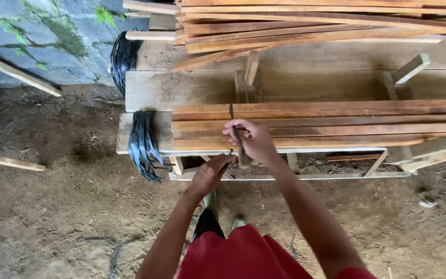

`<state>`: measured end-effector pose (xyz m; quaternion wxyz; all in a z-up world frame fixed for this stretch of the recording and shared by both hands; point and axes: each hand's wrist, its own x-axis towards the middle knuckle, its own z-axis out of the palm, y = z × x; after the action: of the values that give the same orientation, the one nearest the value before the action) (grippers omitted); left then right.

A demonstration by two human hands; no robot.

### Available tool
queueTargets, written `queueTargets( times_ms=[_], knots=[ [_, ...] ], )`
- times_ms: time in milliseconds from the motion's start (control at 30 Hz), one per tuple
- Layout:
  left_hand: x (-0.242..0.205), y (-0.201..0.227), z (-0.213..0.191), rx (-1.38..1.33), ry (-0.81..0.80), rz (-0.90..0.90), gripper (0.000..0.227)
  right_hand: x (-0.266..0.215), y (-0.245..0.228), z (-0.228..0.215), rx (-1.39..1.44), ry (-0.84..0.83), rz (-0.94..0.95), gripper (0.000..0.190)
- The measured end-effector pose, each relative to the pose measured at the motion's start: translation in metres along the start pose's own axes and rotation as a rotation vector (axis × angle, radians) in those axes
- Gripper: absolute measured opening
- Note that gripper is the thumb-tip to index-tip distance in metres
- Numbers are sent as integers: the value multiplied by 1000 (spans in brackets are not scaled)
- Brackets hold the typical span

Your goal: Bundling several thin wooden slats together using plastic ties.

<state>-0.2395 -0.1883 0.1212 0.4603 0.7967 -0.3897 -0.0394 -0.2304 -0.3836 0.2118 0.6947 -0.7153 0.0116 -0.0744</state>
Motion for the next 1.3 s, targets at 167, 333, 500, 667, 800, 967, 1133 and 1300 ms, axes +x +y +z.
queueTargets(
  times_ms=[167, 333, 500, 667, 800, 967, 1133, 1300],
  knots=[
    [24, -63, -8, 174, 74, 89, 23, 52, -32, -12, -183, -136, -88, 15],
    [72, -27, -64, 75, 102, 107, 5, 81, -58, -18, -370, -238, -62, 16],
    [109, -43, -67, 21, 113, 53, 17, 98, -60, -18, -591, -376, 135, 22],
    [166, -19, -91, -230, 199, -90, 16, 129, 18, -44, -585, -419, 23, 20],
    [209, -35, -99, -344, 212, -80, 19, 156, 18, -46, -438, -396, -130, 17],
    [218, -17, -103, -295, 141, -155, 19, 183, 38, -52, -285, -309, 33, 23],
    [209, -35, -89, -243, 143, -209, 12, 215, 9, -39, -211, -247, 8, 27],
    [229, -35, -94, -263, 122, -253, 19, 218, 12, -45, -328, -305, 280, 24]
  ],
)
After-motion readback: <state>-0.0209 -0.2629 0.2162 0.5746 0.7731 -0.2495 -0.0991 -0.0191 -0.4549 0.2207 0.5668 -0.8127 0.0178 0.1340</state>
